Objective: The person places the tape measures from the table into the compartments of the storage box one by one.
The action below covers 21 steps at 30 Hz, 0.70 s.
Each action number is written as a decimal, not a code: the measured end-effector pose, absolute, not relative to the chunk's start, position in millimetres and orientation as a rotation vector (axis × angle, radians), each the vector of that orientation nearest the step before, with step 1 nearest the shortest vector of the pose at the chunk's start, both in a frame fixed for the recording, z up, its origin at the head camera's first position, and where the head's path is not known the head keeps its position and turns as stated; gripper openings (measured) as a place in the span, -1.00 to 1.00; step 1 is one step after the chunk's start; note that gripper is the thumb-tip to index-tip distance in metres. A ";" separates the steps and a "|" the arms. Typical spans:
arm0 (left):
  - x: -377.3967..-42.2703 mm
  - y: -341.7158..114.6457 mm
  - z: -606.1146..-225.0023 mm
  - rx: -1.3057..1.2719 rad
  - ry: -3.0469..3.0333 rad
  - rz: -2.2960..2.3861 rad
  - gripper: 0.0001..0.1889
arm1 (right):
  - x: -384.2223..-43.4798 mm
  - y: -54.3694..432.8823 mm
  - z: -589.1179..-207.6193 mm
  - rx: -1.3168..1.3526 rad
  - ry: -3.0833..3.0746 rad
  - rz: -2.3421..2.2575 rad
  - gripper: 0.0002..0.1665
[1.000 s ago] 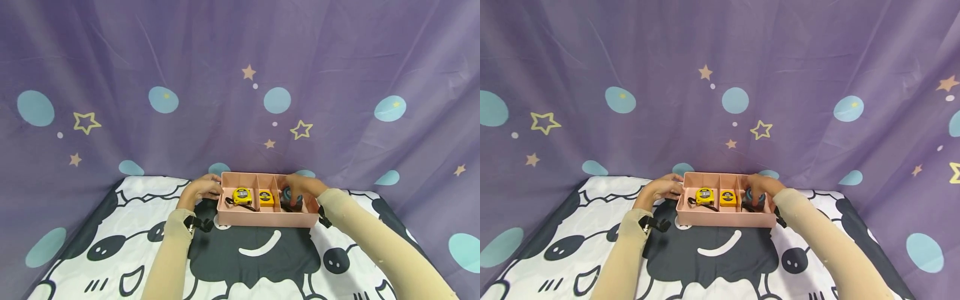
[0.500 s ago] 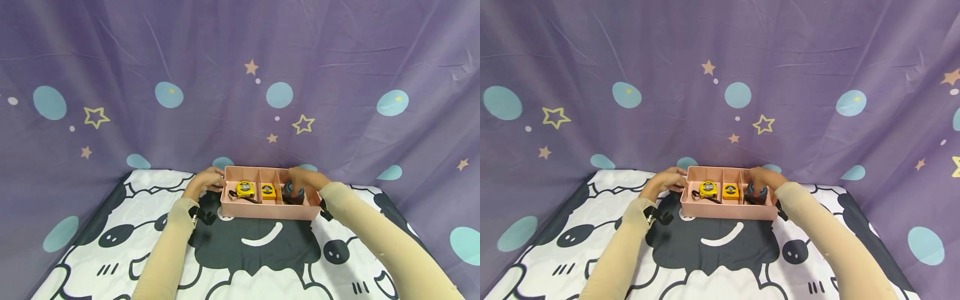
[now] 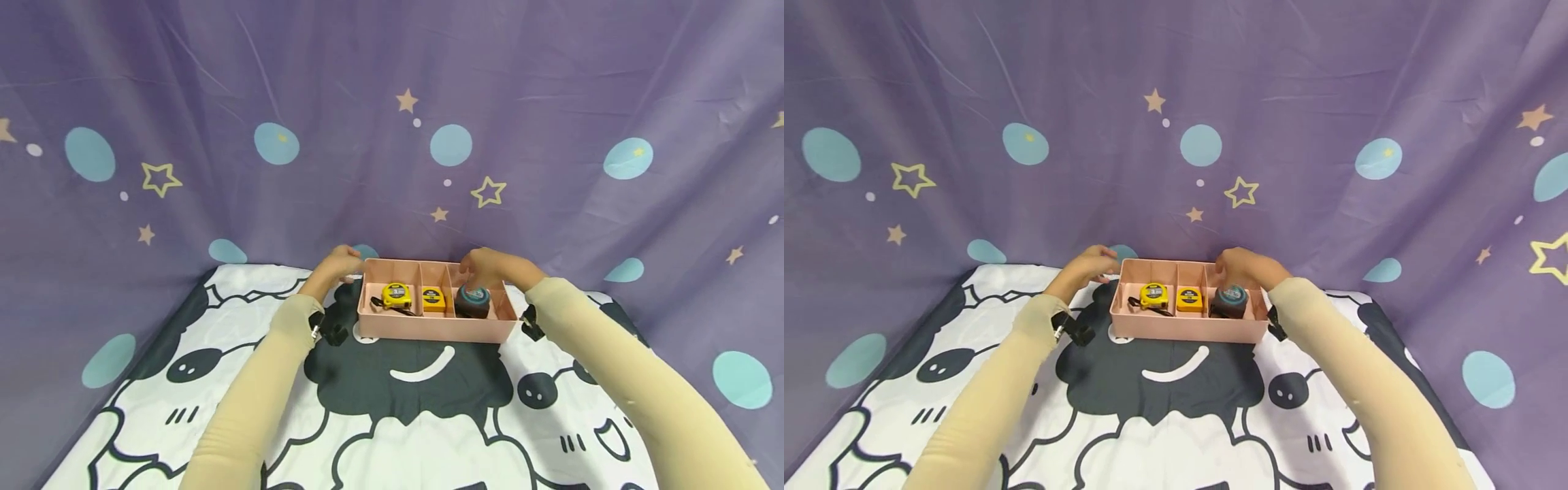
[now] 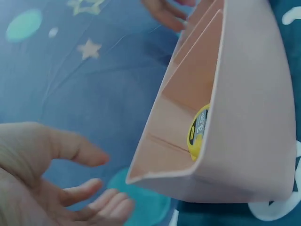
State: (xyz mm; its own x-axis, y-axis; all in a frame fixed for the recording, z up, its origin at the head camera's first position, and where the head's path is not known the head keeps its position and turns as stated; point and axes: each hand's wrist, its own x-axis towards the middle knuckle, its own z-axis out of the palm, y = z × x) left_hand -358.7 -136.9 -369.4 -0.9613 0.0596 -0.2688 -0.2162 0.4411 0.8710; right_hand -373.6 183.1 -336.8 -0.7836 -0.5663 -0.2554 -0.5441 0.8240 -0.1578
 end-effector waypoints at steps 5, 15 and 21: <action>-354.6 -126.5 -354.0 0.001 2.925 1.373 -0.50 | -372.9 183.4 -315.3 -0.847 2.793 -0.164 -0.49; -327.1 -112.7 -323.9 0.640 3.186 1.396 -0.57 | -359.0 183.1 -278.2 -0.910 2.952 -0.471 -0.47; -300.1 -115.4 -333.1 0.987 3.087 1.364 -0.55 | -333.9 185.0 -287.3 -1.010 3.055 -0.651 -0.38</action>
